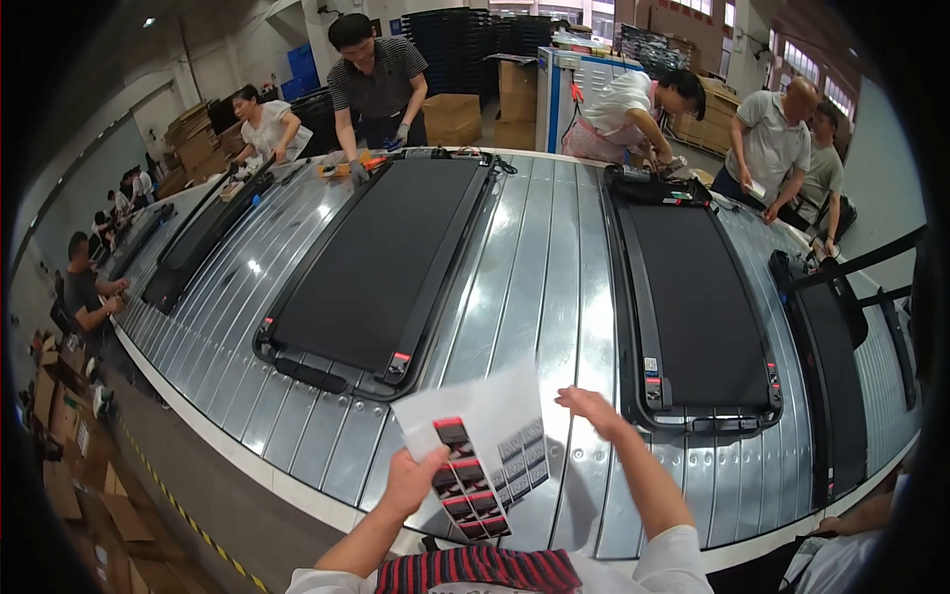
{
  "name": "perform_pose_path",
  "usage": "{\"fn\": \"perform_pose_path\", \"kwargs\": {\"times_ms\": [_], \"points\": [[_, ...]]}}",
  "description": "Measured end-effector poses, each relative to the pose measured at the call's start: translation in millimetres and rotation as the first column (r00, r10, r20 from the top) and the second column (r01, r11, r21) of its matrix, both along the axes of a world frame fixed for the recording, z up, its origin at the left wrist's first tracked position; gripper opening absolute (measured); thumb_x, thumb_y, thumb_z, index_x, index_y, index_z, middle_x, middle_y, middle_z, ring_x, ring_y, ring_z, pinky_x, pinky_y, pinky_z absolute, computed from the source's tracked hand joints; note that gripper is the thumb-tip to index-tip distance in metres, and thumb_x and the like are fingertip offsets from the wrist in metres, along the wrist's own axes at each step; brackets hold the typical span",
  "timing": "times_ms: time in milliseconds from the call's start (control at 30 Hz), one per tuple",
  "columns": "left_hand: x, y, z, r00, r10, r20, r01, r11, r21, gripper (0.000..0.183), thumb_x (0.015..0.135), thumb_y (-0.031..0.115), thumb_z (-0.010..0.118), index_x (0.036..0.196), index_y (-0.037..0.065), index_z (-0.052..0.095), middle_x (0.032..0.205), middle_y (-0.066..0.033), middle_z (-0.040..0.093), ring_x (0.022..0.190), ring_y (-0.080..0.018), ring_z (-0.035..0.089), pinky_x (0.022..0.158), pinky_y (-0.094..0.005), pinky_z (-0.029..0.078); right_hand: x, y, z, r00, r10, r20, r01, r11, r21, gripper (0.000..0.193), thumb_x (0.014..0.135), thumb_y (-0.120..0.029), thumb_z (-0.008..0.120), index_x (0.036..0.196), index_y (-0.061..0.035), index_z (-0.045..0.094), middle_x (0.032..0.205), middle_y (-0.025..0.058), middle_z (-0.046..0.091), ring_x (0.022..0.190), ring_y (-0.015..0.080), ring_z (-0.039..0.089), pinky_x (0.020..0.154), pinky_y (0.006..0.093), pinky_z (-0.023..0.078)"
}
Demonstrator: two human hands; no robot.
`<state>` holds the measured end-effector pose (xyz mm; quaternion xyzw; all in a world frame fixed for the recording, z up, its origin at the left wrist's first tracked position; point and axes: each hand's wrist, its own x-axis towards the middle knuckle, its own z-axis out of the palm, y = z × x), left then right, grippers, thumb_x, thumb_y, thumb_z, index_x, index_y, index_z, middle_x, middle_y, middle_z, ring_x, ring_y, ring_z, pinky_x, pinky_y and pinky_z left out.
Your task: Applying informational and warning labels to treadmills on an assembly line.
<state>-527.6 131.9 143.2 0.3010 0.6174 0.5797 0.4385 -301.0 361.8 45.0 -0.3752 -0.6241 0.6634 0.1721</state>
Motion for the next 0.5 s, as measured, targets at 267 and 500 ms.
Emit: {"fn": "perform_pose_path", "kwargs": {"times_ms": [267,500], "points": [[-85.4,-47.1,-8.0,0.944,0.204,0.260,-0.253,0.952,0.172,0.026,0.080,0.010,0.057,0.101,-0.004,0.053,0.094,-0.0065,0.058,0.083,-0.0131,0.055,0.075,-0.0257,0.043,-100.4,-139.0,54.1,0.959,0.079,-0.271,-0.124,0.981,-0.152,0.019,0.081,-0.010,0.054,0.095,0.0027,0.059,0.084,0.0060,0.063,0.073,0.0111,0.058,0.069,0.0253,0.047],[-159.4,-90.5,4.7,0.911,0.045,0.409,-0.182,0.936,0.302,0.030,0.083,0.013,0.055,0.107,-0.003,0.049,0.101,-0.0084,0.056,0.088,-0.0143,0.055,0.079,-0.0268,0.044,-182.9,-183.9,91.8,0.969,-0.001,-0.249,-0.010,0.999,-0.042,0.019,0.081,-0.012,0.056,0.091,0.0046,0.059,0.080,0.0072,0.063,0.067,0.0103,0.059,0.062,0.0227,0.047]]}}
